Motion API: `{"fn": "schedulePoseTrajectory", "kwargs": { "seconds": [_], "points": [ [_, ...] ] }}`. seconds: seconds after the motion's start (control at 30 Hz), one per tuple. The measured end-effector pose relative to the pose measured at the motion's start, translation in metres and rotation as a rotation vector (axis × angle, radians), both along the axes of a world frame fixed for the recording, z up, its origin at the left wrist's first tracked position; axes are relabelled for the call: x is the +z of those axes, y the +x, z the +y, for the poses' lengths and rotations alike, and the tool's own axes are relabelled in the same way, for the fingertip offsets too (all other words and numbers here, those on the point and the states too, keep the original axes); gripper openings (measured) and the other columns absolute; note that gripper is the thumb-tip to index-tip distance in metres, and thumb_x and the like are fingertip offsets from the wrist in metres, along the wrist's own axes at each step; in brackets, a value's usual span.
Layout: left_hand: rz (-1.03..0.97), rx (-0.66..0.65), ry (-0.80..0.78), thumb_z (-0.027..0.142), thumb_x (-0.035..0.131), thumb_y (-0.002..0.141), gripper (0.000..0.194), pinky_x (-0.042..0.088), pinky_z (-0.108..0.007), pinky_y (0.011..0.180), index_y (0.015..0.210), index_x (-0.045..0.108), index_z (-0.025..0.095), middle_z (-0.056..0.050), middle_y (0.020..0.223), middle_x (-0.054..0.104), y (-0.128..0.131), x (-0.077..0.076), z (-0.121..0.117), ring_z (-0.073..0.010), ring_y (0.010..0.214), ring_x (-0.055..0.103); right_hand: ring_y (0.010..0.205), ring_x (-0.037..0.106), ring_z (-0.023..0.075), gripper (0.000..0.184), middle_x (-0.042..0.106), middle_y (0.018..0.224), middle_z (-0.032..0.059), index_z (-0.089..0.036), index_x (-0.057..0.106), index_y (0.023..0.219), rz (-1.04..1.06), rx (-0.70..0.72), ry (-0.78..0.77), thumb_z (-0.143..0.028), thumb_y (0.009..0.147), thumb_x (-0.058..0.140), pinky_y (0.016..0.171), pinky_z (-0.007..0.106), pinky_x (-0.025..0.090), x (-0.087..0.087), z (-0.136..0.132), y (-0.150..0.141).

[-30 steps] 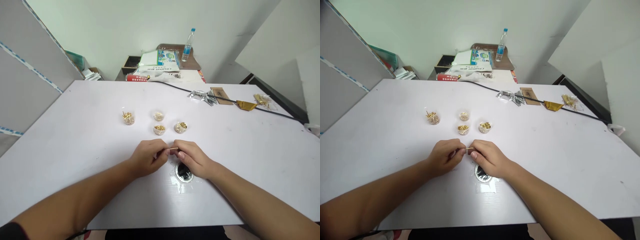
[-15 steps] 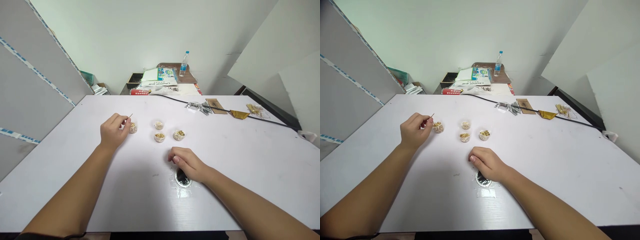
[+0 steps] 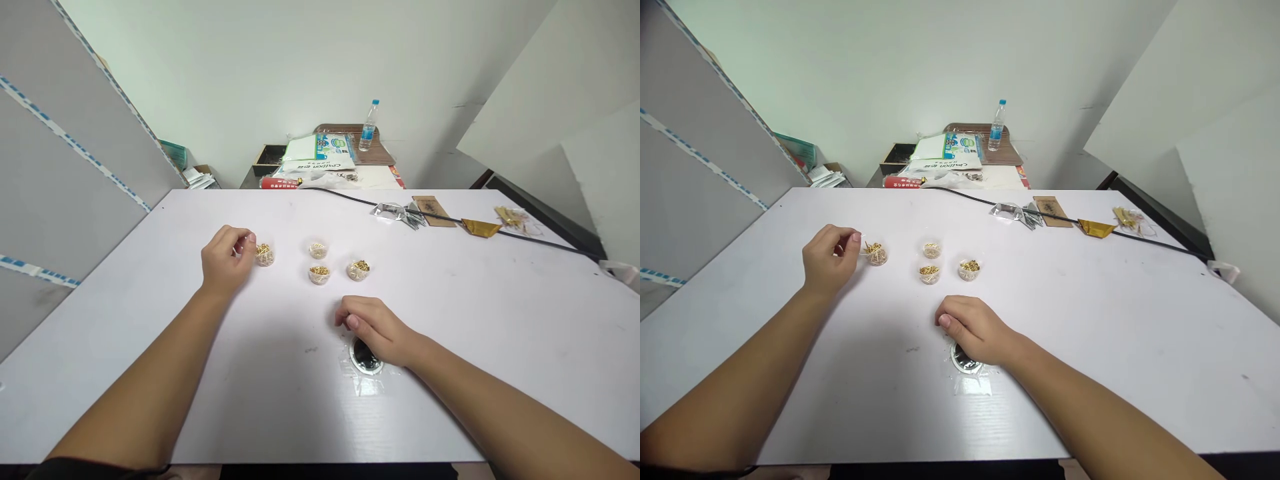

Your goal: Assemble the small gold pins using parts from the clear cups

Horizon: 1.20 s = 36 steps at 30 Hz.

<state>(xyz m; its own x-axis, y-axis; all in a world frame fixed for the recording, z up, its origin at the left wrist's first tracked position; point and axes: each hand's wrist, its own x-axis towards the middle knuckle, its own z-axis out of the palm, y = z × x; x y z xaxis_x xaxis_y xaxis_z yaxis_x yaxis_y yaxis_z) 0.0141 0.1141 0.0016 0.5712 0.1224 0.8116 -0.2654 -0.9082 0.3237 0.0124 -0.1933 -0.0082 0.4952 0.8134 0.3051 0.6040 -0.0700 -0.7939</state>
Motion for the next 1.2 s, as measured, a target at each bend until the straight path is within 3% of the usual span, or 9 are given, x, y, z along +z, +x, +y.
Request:
{"fn": "schedulePoseTrajectory", "kwargs": {
  "seconds": [0.13, 0.23, 0.3, 0.4, 0.57, 0.67, 0.8, 1.2],
  "points": [
    [-0.182, -0.098, 0.01, 0.01, 0.048, 0.082, 0.018, 0.042, -0.025, 0.053, 0.081, 0.065, 0.015, -0.004, 0.076, 0.057, -0.001, 0.003, -0.004, -0.0113, 0.062, 0.051, 0.071, 0.051, 0.0115, 0.047, 0.056, 0.078, 0.0043, -0.014, 0.057, 0.089, 0.008, 0.013, 0.023, -0.045, 0.105, 0.026, 0.067, 0.023, 0.04, 0.001, 0.001, 0.0],
    [-0.315, -0.148, 0.068, 0.008, 0.053, 0.078, 0.016, 0.045, -0.026, 0.056, 0.075, 0.066, 0.016, -0.004, 0.072, 0.055, -0.007, 0.009, -0.014, -0.013, 0.065, 0.053, 0.071, 0.051, 0.0117, 0.048, 0.056, 0.078, 0.0045, -0.014, 0.058, 0.089, 0.005, 0.017, 0.016, -0.045, 0.105, 0.025, 0.068, 0.023, 0.041, 0.002, 0.001, 0.001],
    [-0.345, -0.255, 0.086, 0.002, 0.055, 0.077, 0.021, 0.045, -0.024, 0.056, 0.085, 0.068, 0.017, -0.003, 0.071, 0.06, -0.014, 0.013, -0.027, -0.0124, 0.064, 0.054, 0.071, 0.051, 0.0118, 0.048, 0.056, 0.078, 0.0046, -0.014, 0.058, 0.089, 0.003, 0.019, 0.009, -0.045, 0.105, 0.025, 0.068, 0.024, 0.041, 0.002, 0.001, 0.001],
    [-0.19, -0.438, 0.077, 0.002, 0.052, 0.082, 0.024, 0.046, -0.021, 0.053, 0.096, 0.067, 0.015, -0.002, 0.071, 0.065, -0.026, 0.014, -0.051, -0.0095, 0.058, 0.056, 0.07, 0.051, 0.012, 0.049, 0.056, 0.077, 0.0047, -0.014, 0.057, 0.088, 0.004, 0.019, 0.008, -0.046, 0.105, 0.025, 0.067, 0.024, 0.041, 0.003, 0.001, 0.001],
    [0.124, -0.662, -0.165, 0.013, 0.049, 0.092, 0.02, 0.042, -0.017, 0.045, 0.08, 0.066, 0.014, 0.002, 0.054, 0.059, -0.039, 0.011, -0.079, -0.0061, 0.045, 0.053, 0.069, 0.051, 0.0119, 0.048, 0.056, 0.077, 0.0043, -0.014, 0.057, 0.088, 0.005, 0.019, 0.011, -0.046, 0.105, 0.025, 0.066, 0.024, 0.042, 0.003, 0.001, 0.001],
    [0.332, -0.688, -0.345, 0.021, 0.046, 0.095, 0.032, 0.041, -0.017, 0.042, 0.068, 0.061, 0.014, 0.001, 0.049, 0.056, -0.042, 0.011, -0.084, -0.0067, 0.041, 0.05, 0.07, 0.052, 0.0121, 0.049, 0.056, 0.076, 0.0044, -0.014, 0.057, 0.088, 0.008, 0.03, 0.016, -0.046, 0.105, 0.025, 0.066, 0.024, 0.042, 0.003, 0.001, 0.001],
    [0.519, -0.677, -0.543, 0.029, 0.045, 0.096, 0.038, 0.04, -0.018, 0.041, 0.065, 0.059, 0.013, 0.001, 0.045, 0.052, -0.043, 0.011, -0.086, -0.0072, 0.041, 0.048, 0.069, 0.051, 0.0116, 0.049, 0.055, 0.076, 0.0042, -0.014, 0.057, 0.086, 0.018, 0.036, 0.01, -0.046, 0.105, 0.025, 0.066, 0.023, 0.042, 0.004, 0.001, 0.001],
    [0.793, -0.92, -0.779, 0.046, 0.048, 0.096, 0.043, 0.034, -0.019, 0.04, 0.072, 0.06, 0.013, -0.001, 0.05, 0.054, -0.046, 0.008, -0.09, -0.0075, 0.043, 0.048, 0.065, 0.05, 0.0105, 0.046, 0.054, 0.073, 0.0031, -0.014, 0.054, 0.084, -0.028, 0.049, -0.001, -0.044, 0.105, 0.026, 0.063, 0.022, 0.041, 0.006, 0.002, 0.001]
  ]
}}
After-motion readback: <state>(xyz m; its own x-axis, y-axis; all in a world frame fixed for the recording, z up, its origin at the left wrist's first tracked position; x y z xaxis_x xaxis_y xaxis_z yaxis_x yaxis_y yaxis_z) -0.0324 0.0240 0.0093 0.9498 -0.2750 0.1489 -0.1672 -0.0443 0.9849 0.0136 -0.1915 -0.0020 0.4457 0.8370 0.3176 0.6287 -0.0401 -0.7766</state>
